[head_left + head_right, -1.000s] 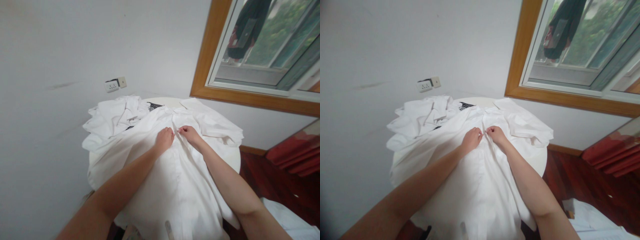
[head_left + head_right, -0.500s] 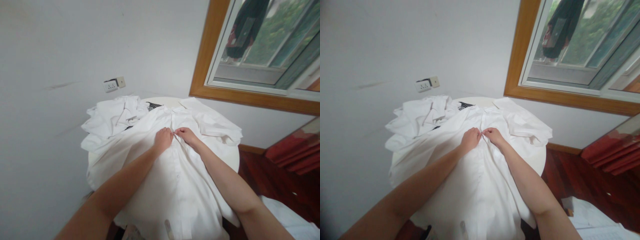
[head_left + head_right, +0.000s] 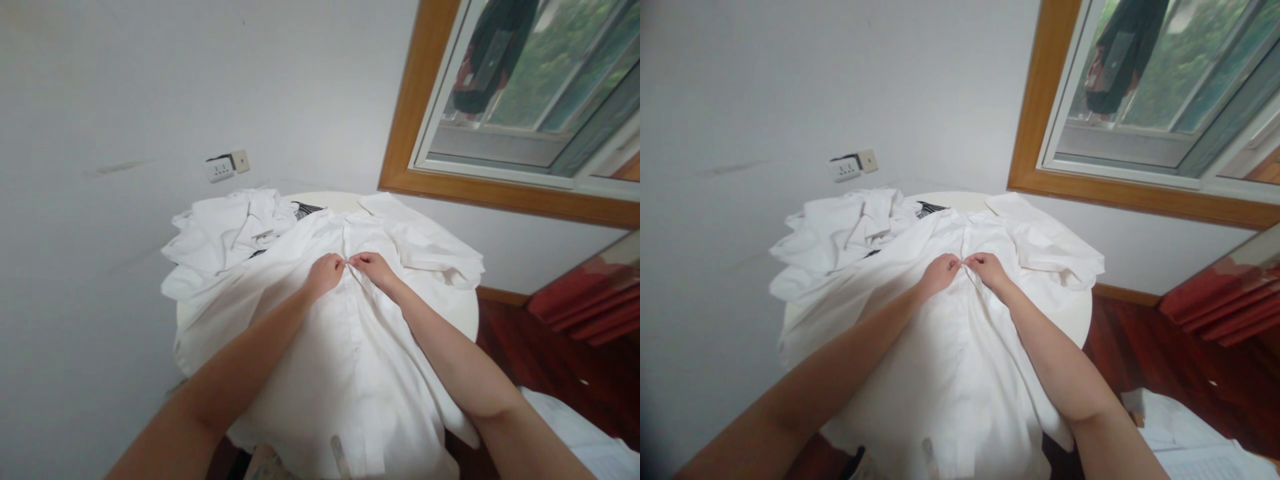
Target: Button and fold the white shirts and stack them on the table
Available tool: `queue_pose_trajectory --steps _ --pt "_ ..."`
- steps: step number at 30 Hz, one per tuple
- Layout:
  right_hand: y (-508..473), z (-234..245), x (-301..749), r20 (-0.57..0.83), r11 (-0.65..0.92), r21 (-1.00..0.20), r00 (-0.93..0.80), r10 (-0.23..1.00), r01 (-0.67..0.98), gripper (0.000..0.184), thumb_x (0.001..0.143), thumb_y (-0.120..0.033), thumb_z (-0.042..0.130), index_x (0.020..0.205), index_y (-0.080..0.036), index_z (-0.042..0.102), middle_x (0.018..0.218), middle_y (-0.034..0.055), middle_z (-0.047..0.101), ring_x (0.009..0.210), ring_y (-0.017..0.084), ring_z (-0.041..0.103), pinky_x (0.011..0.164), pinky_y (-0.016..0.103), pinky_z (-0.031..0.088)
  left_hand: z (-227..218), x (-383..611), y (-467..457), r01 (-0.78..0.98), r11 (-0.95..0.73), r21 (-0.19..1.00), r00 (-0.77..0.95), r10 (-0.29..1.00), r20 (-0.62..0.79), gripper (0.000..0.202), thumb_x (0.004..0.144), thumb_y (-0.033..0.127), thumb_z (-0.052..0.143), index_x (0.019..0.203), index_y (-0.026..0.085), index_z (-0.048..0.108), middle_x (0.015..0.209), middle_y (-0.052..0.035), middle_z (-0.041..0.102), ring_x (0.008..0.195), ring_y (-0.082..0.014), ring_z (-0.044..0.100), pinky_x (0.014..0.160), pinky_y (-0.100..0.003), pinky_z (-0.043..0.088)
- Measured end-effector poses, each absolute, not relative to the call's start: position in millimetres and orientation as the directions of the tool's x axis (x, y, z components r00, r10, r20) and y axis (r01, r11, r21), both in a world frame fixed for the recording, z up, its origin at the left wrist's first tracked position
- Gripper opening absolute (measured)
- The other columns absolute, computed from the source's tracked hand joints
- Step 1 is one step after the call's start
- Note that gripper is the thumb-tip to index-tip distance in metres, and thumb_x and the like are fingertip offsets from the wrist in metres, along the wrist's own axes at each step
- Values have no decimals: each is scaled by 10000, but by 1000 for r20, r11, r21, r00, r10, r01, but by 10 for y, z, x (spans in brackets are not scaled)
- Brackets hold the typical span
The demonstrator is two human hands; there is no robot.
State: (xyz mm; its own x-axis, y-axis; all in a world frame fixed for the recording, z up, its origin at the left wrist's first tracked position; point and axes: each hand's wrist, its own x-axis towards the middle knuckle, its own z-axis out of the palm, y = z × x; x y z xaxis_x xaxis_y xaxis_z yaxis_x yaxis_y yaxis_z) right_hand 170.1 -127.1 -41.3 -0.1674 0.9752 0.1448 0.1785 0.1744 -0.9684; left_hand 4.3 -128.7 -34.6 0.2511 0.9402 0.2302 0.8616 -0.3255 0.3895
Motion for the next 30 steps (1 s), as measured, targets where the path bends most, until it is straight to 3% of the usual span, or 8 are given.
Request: queue_pose_trajectory --steps 8,20,25,30 --pt "-1295 -355 1706 172 203 -926 -123 977 319 258 713 -374 624 792 -156 738 726 18 689 681 148 577 690 260 439 -368 34 -1227 827 -312 467 236 948 216 249 932 278 440 904 172 664 944 -63 686 896 -176 615 796 -278 453" --pt "-1281 -393 1697 174 203 -935 -123 977 290 279 707 -399 630 790 -151 727 728 17 686 680 142 578 675 254 449 -361 27 -1214 822 -311 477 250 950 188 278 937 289 420 891 173 667 919 -59 692 869 -174 618 782 -281 458" --pt "-1363 -305 1693 11 48 -981 -195 981 189 271 715 -395 633 808 -149 701 700 19 664 585 114 543 515 210 413 -364 25 -1233 834 -308 458 247 950 190 262 931 286 434 916 181 675 949 -59 696 901 -174 623 808 -277 459" --pt "-1357 -311 1669 -9 22 -988 -201 980 151 219 650 -272 663 837 -159 674 645 -20 618 539 88 506 489 192 411 -381 24 -1235 841 -308 446 243 950 197 271 927 262 423 930 181 682 985 -66 695 944 -181 622 841 -281 457"
